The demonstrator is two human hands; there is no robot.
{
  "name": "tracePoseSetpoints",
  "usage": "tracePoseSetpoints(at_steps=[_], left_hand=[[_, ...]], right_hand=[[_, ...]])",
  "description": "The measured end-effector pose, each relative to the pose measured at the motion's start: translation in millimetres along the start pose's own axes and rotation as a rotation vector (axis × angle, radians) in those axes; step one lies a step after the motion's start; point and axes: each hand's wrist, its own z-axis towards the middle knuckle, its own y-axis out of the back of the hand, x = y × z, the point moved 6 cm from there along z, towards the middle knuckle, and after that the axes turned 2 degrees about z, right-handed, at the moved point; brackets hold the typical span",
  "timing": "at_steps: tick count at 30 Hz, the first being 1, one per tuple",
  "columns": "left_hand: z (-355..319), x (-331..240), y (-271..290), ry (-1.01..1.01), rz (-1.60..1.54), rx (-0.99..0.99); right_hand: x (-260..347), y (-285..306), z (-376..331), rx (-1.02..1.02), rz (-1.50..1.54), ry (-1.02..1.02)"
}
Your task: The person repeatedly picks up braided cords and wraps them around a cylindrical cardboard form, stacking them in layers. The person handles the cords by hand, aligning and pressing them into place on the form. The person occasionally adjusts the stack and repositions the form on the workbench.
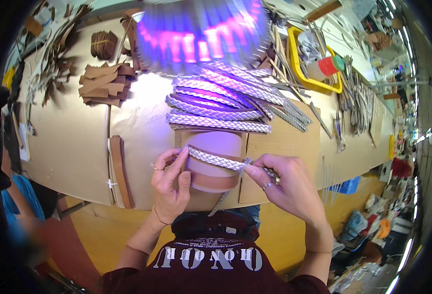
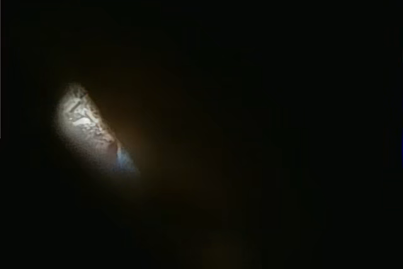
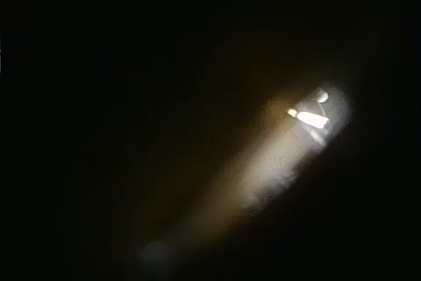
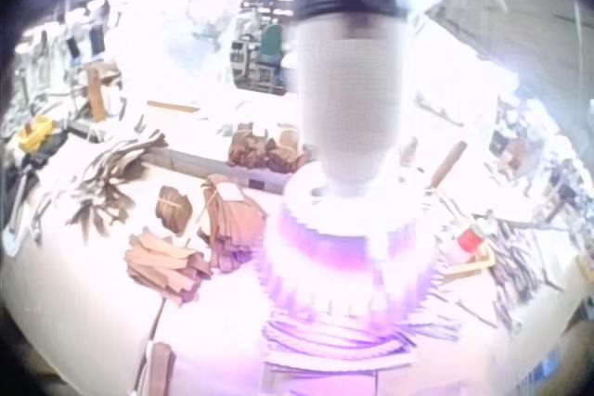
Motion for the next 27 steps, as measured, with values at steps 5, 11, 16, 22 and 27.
tracePoseSetpoints(at_steps=[5, 11, 16, 22, 27], left_hand=[[-0.3, -3.3, -1.0, 0.001, 0.062, 0.021], [-0.2, -5.0, -2.5, 0.041, 0.054, 0.025], [-1.6, -6.1, -2.4, 0.070, 0.106, 0.033], [-0.1, -8.2, -2.1, 0.086, 0.132, 0.020], [-0.8, -10.1, -2.4, 0.114, 0.149, 0.000]], right_hand=[[-15.0, -6.9, 6.7, 0.006, 0.141, 0.063], [-38.7, -24.6, 17.0, 0.061, 0.299, 0.106], [-50.5, -40.2, 22.2, 0.094, 0.477, 0.108], [-76.3, -55.4, 31.1, 0.189, 0.517, -0.016], [-93.6, -73.5, 34.6, 0.134, 0.897, 0.025]])
